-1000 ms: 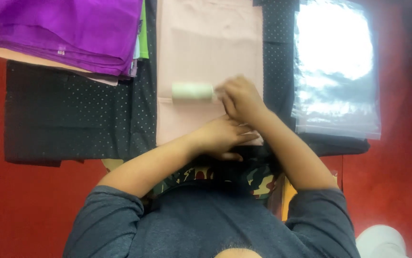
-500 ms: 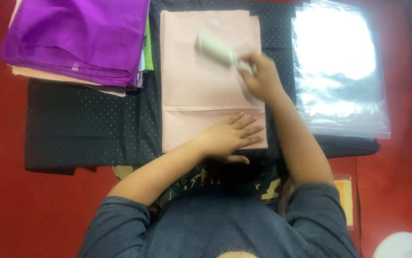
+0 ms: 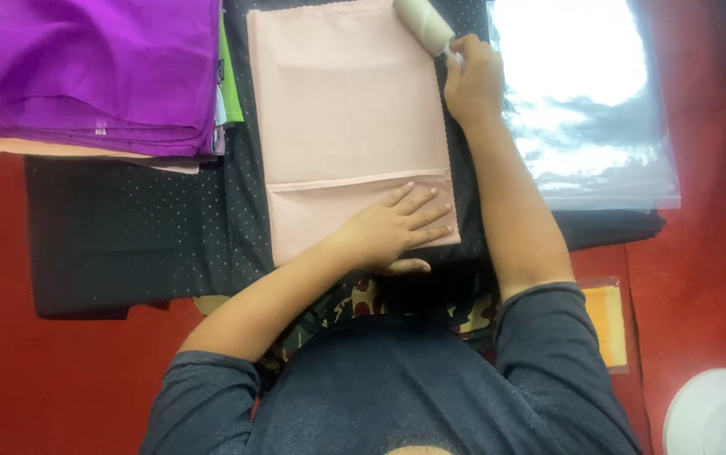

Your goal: Cleaning a piece of pink fabric with a lint roller and folding it.

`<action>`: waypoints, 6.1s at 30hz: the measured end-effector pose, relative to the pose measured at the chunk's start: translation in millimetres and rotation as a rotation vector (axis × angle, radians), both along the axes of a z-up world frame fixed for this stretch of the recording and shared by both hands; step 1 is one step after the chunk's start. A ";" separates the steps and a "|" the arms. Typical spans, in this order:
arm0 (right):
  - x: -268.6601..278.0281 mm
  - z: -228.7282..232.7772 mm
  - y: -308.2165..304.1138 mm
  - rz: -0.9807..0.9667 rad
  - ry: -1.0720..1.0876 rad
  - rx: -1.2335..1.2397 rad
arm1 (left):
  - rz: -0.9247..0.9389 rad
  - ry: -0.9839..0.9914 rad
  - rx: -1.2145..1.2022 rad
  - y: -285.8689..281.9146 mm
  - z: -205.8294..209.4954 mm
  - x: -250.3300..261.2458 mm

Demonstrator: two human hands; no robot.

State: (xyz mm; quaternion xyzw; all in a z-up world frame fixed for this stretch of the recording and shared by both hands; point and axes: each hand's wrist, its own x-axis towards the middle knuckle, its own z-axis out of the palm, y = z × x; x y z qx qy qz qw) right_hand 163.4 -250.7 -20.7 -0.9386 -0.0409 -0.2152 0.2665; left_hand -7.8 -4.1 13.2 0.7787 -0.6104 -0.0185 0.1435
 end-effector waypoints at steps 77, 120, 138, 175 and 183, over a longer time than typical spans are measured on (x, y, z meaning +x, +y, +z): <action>-105.2 42.5 69.5 0.659 0.265 0.018 | 0.081 0.032 -0.143 0.4 -12.0 1.0; -66.5 24.2 124.4 0.671 -0.132 -0.067 | 0.076 0.024 -0.235 2.8 -9.2 -1.9; 25.0 36.8 158.1 0.208 0.171 0.124 | 0.060 0.132 -0.223 7.8 14.9 1.9; -228.6 58.9 48.1 0.629 0.355 -0.202 | 0.725 0.063 0.145 155.9 14.4 -44.9; -237.5 49.6 36.8 0.495 -0.032 -0.124 | 0.575 -0.196 -0.258 170.2 4.8 -55.8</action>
